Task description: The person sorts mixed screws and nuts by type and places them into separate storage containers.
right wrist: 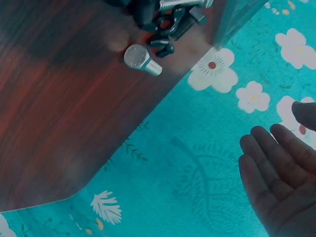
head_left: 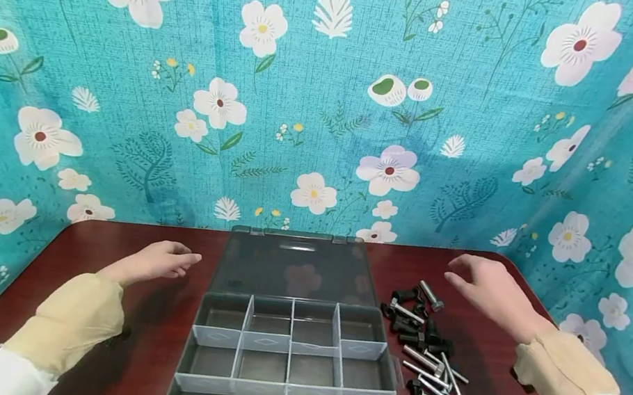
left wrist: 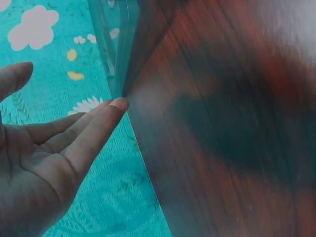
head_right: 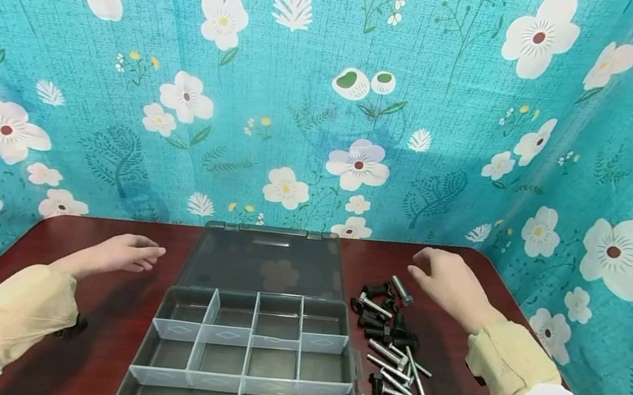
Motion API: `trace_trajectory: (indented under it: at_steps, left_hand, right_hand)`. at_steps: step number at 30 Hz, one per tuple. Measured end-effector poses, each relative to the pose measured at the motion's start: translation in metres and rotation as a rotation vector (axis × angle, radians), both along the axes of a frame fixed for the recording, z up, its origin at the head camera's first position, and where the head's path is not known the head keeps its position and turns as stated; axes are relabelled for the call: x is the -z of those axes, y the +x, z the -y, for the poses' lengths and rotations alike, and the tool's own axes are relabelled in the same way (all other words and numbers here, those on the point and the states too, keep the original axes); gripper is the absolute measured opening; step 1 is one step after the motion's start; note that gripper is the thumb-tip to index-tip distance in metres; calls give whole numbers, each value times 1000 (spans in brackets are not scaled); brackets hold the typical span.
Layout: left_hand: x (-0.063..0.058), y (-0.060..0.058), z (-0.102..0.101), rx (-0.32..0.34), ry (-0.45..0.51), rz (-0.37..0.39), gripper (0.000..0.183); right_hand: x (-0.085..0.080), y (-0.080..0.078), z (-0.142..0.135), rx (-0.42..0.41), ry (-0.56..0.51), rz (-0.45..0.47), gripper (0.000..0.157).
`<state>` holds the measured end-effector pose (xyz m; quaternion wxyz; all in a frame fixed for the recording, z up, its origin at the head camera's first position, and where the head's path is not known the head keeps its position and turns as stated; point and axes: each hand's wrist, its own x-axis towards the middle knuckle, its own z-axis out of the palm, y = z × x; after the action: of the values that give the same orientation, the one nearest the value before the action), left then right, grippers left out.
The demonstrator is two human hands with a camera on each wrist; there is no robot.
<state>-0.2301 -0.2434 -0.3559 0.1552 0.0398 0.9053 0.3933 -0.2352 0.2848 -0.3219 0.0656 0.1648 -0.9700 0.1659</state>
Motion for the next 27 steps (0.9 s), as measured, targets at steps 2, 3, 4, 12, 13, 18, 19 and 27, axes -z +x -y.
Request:
trace_trajectory:
  at_steps: [2,3,4,12,13,18,19,27]
  left_hand:
    - [0,2,-3,-2,29,23,57]
    - [0,4,-5,-5,39,33,56]
    - [1,5,-7,-12,46,41,55]
    - [10,15,-15,-52,41,90,50]
    - [11,16,-16,-52,46,97,49]
    - [19,17,-22,-63,67,138,47]
    - [19,17,-22,-66,71,144,47]
    - [25,19,-27,-67,89,187,43]
  right_hand:
    - [-1,5,1,-6,4,-7,27]
    - [0,8,2,-9,6,-12,26]
    - [0,10,3,-16,4,-11,25]
    - [12,32,11,-80,42,6,20]
    - [14,35,12,-84,44,21,20]
    - [21,45,15,-100,88,94,22]
    - [23,46,17,-103,95,105,21]
    - [41,52,21,-142,113,131,16]
